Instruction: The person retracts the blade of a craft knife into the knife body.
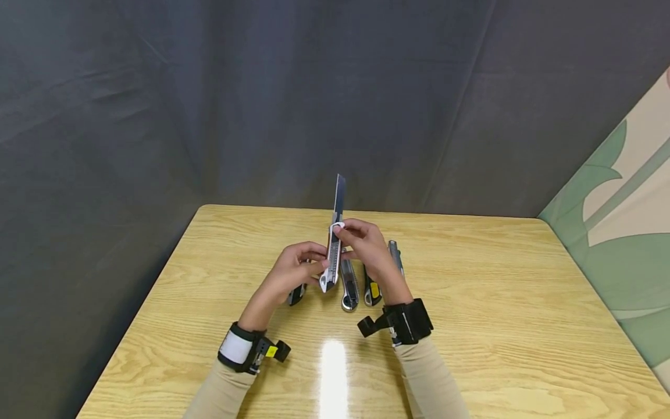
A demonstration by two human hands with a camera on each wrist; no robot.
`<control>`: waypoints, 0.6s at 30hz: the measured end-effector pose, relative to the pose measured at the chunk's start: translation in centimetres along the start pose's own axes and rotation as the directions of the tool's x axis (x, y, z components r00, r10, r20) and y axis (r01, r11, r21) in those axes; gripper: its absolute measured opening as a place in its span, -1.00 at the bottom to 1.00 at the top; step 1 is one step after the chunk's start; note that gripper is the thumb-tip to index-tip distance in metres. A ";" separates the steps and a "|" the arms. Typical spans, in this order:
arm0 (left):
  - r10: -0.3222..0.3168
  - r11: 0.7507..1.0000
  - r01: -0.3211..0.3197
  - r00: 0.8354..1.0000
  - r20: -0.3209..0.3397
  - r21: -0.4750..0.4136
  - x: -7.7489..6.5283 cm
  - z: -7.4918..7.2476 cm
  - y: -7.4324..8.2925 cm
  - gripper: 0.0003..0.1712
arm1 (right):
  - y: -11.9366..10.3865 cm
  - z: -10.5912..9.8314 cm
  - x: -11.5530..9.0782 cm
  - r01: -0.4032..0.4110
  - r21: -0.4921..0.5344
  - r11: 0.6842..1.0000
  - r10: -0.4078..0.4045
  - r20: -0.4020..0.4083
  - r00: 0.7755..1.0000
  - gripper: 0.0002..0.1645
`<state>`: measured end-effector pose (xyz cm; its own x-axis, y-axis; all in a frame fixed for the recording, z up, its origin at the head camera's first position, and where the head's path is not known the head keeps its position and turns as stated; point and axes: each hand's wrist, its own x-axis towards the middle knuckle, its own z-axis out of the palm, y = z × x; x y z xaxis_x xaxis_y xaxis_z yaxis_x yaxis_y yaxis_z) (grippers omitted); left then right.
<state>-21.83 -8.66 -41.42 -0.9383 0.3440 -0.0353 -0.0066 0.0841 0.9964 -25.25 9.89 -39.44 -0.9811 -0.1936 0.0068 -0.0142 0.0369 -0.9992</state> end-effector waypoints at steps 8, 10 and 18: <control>-0.002 1.000 0.002 1.000 0.014 -0.027 0.0 0.1 0.3 -0.77 | -0.2 -0.3 -0.1 0.010 0.015 1.000 -0.010 0.030 0.999 -0.70; -0.006 1.000 0.006 1.000 0.012 -0.020 -0.1 0.1 0.2 -0.77 | -0.2 -0.3 -0.1 0.004 0.017 1.000 -0.005 0.034 0.999 -0.71; -0.024 1.000 0.024 1.000 0.000 -0.009 -0.2 0.1 0.0 -0.76 | 0.1 -0.1 -0.2 0.017 0.012 1.000 -0.017 0.049 0.999 -0.74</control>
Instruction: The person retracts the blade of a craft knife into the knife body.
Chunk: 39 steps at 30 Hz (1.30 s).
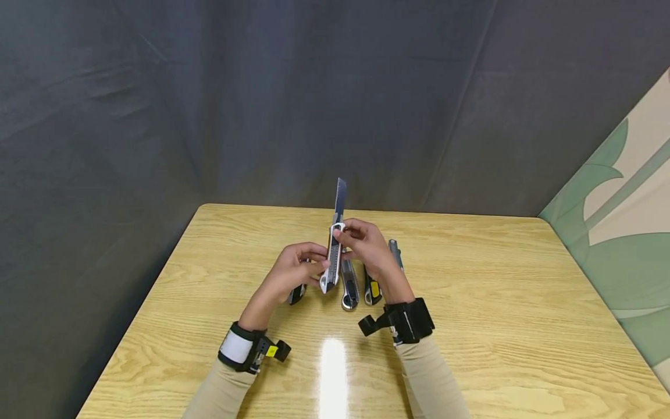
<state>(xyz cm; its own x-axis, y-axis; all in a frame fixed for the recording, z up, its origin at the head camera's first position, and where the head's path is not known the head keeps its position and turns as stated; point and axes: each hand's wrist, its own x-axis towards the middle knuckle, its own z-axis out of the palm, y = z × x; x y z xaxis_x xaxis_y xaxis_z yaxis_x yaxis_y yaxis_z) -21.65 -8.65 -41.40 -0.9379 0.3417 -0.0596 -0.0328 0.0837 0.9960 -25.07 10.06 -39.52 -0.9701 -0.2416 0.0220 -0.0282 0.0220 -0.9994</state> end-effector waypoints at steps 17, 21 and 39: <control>-0.021 1.000 0.021 0.999 0.037 -0.012 -0.8 0.1 2.0 -0.68 | 0.1 -0.1 -0.1 0.019 -0.020 1.000 -0.018 0.046 0.999 -0.74; -0.013 1.000 0.013 0.999 0.029 0.014 -1.0 0.1 2.4 -0.69 | 0.0 0.0 -0.1 0.015 -0.023 1.000 -0.014 0.054 0.998 -0.73; 0.021 1.000 -0.020 0.999 -0.042 0.016 0.1 -0.3 0.1 -0.77 | -0.2 -0.2 -0.3 -0.041 -0.024 0.999 0.042 0.033 0.999 -0.68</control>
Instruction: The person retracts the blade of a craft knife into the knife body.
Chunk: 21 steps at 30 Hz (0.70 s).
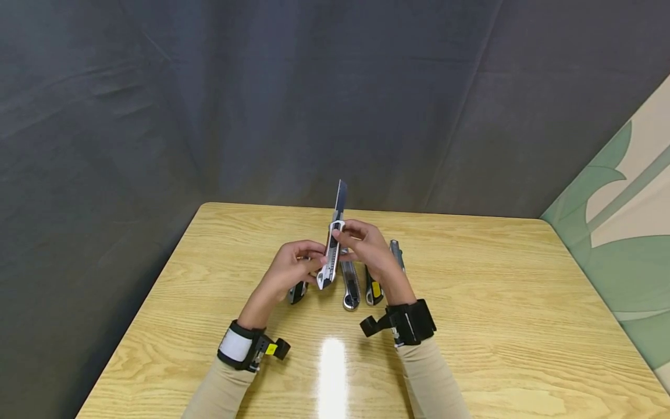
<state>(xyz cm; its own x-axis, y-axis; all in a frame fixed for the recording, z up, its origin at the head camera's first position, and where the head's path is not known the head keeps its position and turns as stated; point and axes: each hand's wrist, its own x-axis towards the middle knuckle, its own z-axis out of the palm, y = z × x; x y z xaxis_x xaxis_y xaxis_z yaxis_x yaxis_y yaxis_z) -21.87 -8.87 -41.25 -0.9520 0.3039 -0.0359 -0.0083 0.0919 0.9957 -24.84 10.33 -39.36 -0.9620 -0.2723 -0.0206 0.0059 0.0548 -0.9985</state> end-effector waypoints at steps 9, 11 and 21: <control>0.006 1.000 -0.007 0.999 -0.044 -0.014 0.0 0.1 0.0 -0.78 | 0.3 0.2 0.1 0.009 -0.012 1.000 -0.009 0.004 1.000 -0.68; 0.006 1.000 -0.006 0.999 -0.049 -0.015 0.0 0.1 0.0 -0.78 | 0.4 0.3 0.1 0.023 -0.016 1.000 -0.022 0.014 1.000 -0.68; 0.009 1.000 -0.009 0.999 -0.048 -0.006 0.0 0.0 0.0 -0.77 | 0.5 0.6 0.2 0.022 -0.007 1.000 -0.022 -0.011 1.000 -0.68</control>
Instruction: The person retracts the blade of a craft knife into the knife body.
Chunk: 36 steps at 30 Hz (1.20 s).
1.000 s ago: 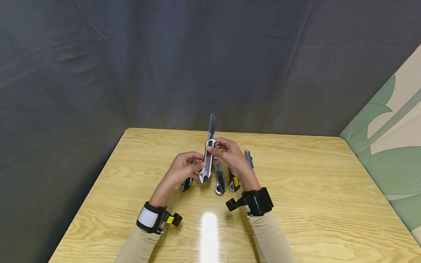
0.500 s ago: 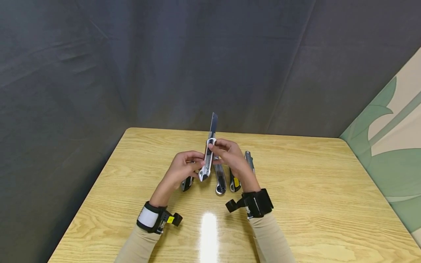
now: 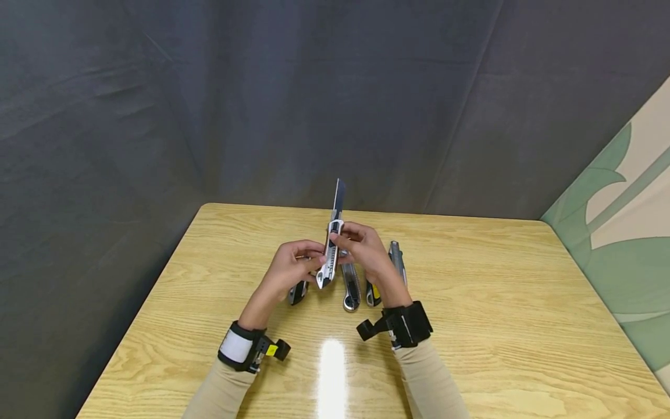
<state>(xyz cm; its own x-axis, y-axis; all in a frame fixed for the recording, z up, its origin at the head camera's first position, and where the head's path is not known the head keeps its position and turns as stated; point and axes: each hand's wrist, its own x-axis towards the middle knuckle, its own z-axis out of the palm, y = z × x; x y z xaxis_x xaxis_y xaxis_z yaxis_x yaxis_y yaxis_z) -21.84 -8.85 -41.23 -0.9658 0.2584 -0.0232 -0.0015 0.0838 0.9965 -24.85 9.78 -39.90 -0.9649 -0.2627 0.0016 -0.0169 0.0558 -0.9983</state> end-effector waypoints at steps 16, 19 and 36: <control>-0.027 1.000 0.027 0.999 0.033 0.007 -0.7 0.6 2.2 -0.69 | -0.3 0.1 -0.3 0.022 -0.004 1.000 -0.023 -0.040 0.999 -0.65; -0.029 1.000 0.029 0.999 0.031 0.008 -1.2 0.7 2.9 -0.69 | -0.3 0.1 -0.3 0.014 0.008 1.000 -0.014 -0.020 1.000 -0.64; -0.044 0.999 0.044 0.998 0.040 0.011 -1.2 0.6 2.8 -0.69 | -0.1 0.0 -0.2 0.001 -0.045 0.999 0.000 0.006 1.000 -0.74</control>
<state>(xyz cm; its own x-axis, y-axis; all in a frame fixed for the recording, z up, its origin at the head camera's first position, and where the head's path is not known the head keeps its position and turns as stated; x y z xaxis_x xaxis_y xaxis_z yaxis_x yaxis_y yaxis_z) -20.50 -8.38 -38.41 -0.9535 0.2930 -0.0707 -0.0412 0.1055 0.9936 -24.64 9.84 -39.76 -0.9634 -0.2682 0.0017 -0.0292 0.0984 -0.9947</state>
